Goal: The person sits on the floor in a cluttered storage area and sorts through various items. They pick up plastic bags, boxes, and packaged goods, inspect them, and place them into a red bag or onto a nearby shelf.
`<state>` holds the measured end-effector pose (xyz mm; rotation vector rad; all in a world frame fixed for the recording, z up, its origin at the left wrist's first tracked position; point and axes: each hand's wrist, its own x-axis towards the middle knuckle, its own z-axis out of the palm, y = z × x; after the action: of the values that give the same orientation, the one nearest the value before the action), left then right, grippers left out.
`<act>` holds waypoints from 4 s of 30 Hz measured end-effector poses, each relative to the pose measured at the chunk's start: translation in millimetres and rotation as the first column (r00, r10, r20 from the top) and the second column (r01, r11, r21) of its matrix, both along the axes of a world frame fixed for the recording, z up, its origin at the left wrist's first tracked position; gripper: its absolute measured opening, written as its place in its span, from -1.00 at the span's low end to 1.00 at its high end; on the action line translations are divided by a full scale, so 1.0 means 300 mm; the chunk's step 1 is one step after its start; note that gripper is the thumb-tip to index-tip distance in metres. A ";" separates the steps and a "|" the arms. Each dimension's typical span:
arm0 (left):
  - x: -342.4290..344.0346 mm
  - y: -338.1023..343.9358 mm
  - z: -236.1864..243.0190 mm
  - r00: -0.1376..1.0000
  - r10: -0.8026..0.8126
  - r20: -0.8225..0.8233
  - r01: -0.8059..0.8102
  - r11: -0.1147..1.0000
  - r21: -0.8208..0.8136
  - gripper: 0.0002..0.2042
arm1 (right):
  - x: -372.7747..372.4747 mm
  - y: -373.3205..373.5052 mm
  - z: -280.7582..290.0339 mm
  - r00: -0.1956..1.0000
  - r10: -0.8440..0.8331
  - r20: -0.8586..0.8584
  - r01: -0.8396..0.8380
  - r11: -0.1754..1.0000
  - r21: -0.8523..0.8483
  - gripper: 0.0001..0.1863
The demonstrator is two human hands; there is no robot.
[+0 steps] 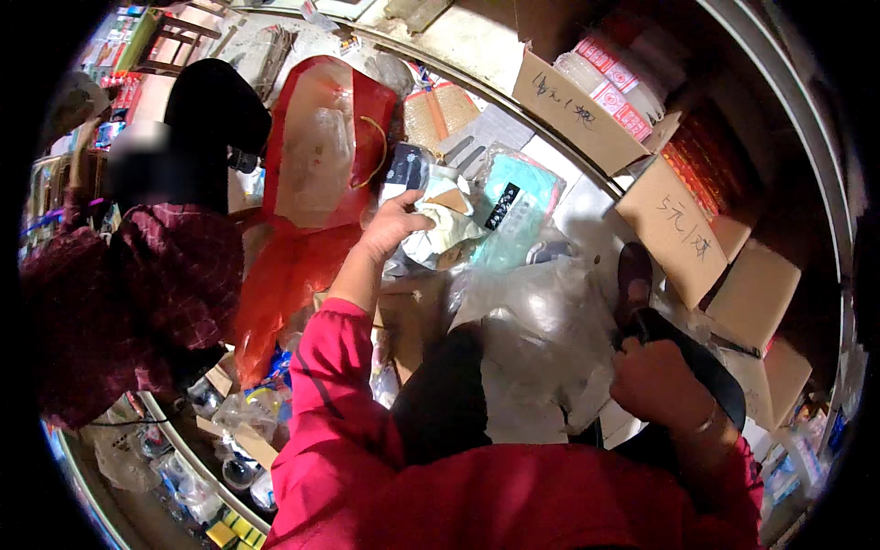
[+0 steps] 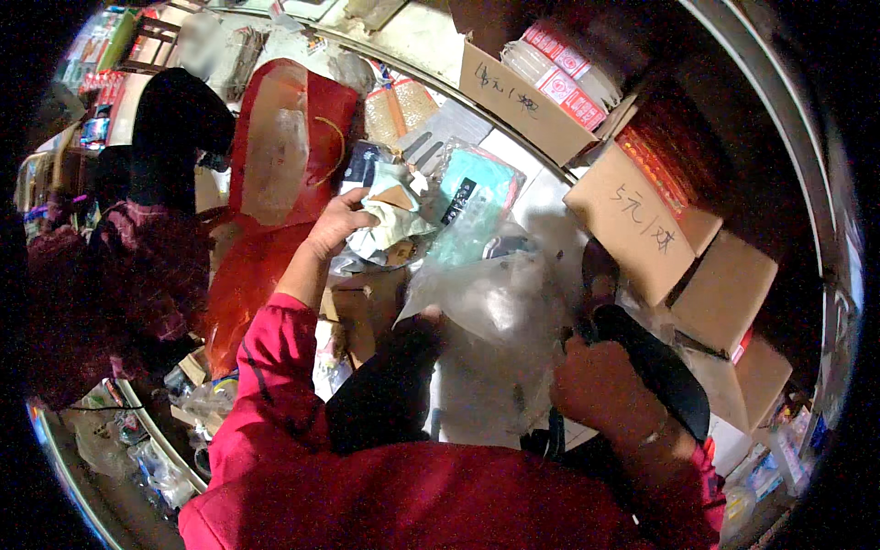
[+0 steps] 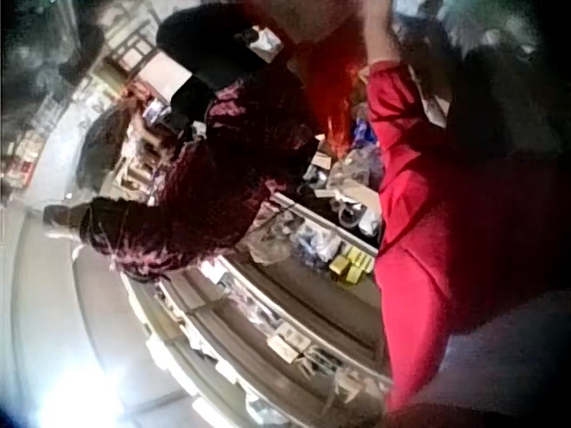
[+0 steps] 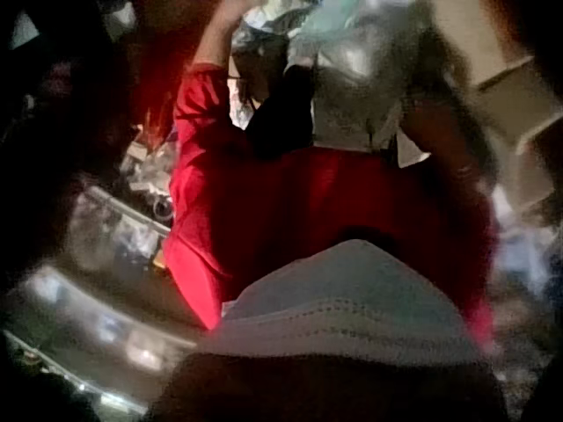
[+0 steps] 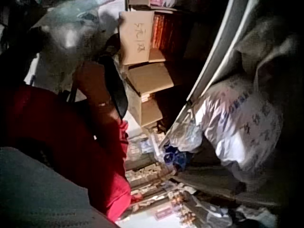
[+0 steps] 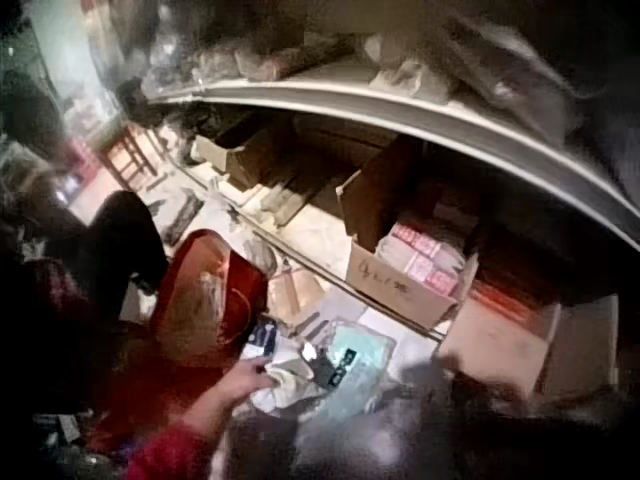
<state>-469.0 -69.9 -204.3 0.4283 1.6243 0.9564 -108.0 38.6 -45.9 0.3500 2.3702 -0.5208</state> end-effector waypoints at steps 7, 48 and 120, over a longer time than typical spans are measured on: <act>0.054 -0.100 0.388 0.964 0.258 -0.055 -0.226 0.914 0.338 -0.52 | -0.008 -0.024 -0.035 0.995 0.021 -0.093 -0.018 0.999 0.035 -0.79; 0.091 -0.140 0.904 0.820 0.572 -0.015 -0.429 0.633 0.644 -0.70 | -0.114 -0.029 -0.023 0.998 -0.014 0.058 0.015 1.000 -0.023 -0.65; 0.002 -0.124 1.397 0.781 0.625 0.002 -0.352 0.438 0.827 -0.70 | -0.093 0.022 -0.013 0.996 -0.041 0.079 0.041 0.999 -0.005 -0.61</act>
<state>-468.5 -107.1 214.9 0.7495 1.5300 2.2290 -135.9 45.1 -49.7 0.4099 2.2887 -0.5243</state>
